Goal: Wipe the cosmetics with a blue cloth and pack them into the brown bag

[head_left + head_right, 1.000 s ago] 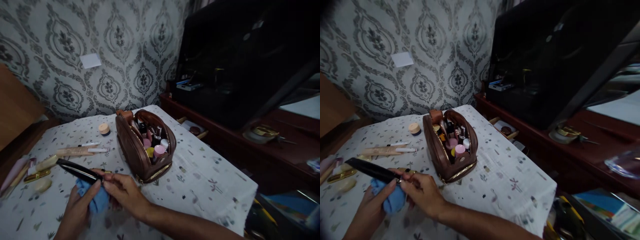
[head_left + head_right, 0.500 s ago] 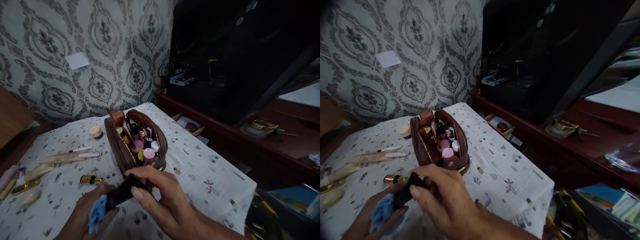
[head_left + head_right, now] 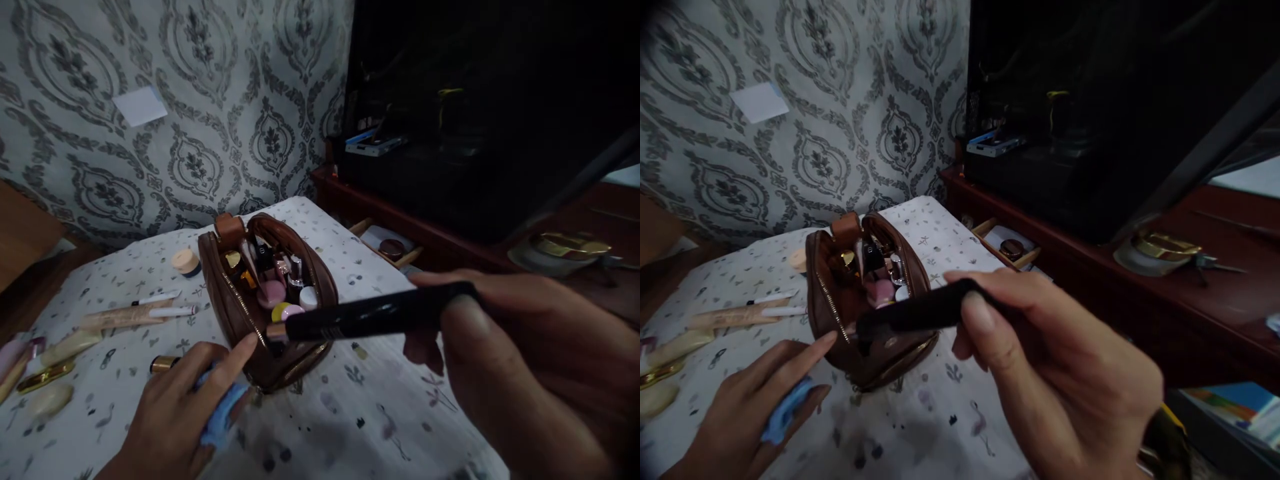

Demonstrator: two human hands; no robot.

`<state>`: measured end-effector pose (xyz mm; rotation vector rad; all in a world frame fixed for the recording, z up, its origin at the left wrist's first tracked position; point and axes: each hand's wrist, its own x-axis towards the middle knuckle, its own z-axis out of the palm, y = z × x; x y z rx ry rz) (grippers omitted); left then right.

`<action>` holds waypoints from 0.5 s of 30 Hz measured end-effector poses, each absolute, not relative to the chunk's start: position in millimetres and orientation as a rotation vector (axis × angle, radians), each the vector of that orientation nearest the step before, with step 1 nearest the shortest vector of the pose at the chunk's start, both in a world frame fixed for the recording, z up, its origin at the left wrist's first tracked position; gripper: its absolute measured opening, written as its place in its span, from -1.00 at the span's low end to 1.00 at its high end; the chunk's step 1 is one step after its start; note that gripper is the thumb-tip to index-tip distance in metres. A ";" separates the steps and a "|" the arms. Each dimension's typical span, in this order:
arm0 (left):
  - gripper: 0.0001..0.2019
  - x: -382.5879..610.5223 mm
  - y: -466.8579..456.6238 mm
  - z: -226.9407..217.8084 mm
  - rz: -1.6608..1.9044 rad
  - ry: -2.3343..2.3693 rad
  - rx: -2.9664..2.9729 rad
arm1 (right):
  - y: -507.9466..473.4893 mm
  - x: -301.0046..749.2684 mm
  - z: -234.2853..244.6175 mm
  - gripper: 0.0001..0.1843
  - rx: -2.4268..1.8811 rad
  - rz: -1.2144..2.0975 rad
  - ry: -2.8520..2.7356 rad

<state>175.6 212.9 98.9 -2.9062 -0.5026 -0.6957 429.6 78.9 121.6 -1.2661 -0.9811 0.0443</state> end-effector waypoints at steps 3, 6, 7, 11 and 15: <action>-0.41 177.4 218.6 92.9 -0.637 -0.436 -2.758 | 92.5 436.2 135.0 -0.85 -1.330 -0.054 -0.998; -0.37 178.3 219.0 87.7 -0.658 -0.402 -2.746 | 116.0 441.0 150.7 -0.90 -1.286 -0.117 -1.208; -0.36 178.4 218.8 86.9 -0.665 -0.401 -2.757 | 125.4 441.6 155.1 -0.90 -1.254 -0.111 -1.285; -0.35 176.1 219.4 84.7 -0.714 -0.415 -2.777 | 164.0 438.7 163.6 -0.80 -1.225 -0.095 -1.512; -0.37 173.7 219.3 82.6 -0.739 -0.405 -2.810 | 195.5 431.9 160.5 -0.76 -1.228 -0.047 -1.691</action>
